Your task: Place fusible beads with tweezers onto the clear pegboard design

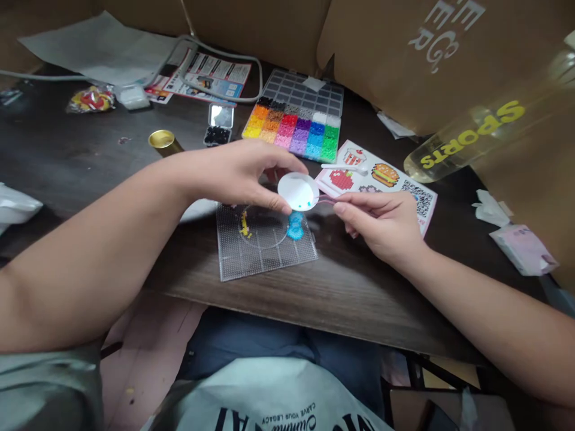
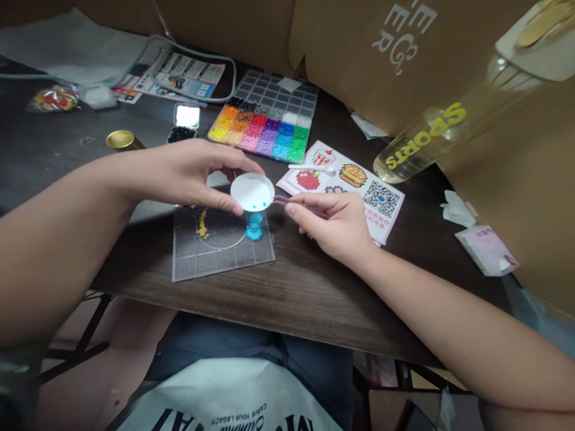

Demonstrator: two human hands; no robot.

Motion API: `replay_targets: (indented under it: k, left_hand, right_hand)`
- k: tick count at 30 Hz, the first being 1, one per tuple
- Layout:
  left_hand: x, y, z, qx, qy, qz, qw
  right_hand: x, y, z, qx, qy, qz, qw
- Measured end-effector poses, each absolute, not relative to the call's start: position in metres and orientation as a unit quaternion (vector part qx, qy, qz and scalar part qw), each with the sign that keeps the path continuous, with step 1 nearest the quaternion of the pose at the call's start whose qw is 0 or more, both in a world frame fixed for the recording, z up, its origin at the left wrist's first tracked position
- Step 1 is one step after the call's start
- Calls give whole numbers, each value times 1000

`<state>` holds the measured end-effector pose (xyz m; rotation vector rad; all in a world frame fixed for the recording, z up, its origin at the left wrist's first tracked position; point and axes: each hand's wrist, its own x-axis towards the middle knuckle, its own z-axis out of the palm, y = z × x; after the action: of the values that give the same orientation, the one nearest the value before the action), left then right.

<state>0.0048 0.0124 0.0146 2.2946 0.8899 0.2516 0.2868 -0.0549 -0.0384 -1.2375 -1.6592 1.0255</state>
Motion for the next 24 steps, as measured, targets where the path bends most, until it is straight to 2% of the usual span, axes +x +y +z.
replay_targets:
  k: [3,9,15,19,22,24]
  left_hand:
    - [3,13,13,870,347,101,335]
    - [-4,8,20,855,367,101,353]
    - [-24,9,31,852,452,75,255]
    - [-38,20,30,818,527,40,228]
    - [-52,23,23,814,546,45,193]
    - [-65,23,14,822,540,39,177]
  right_hand:
    - [291,-54,-47,-485,-637,408,439]
    - [294,-51,-52,-478,-615,445,442]
    - [289,-52,-44,-461,-607,477,438]
    - [297,-61,-22,-455,-623,446,453]
    - [312,-75,-4,-475,-700,367,388]
    - [322,-85,-1,-489,-784,269,272]
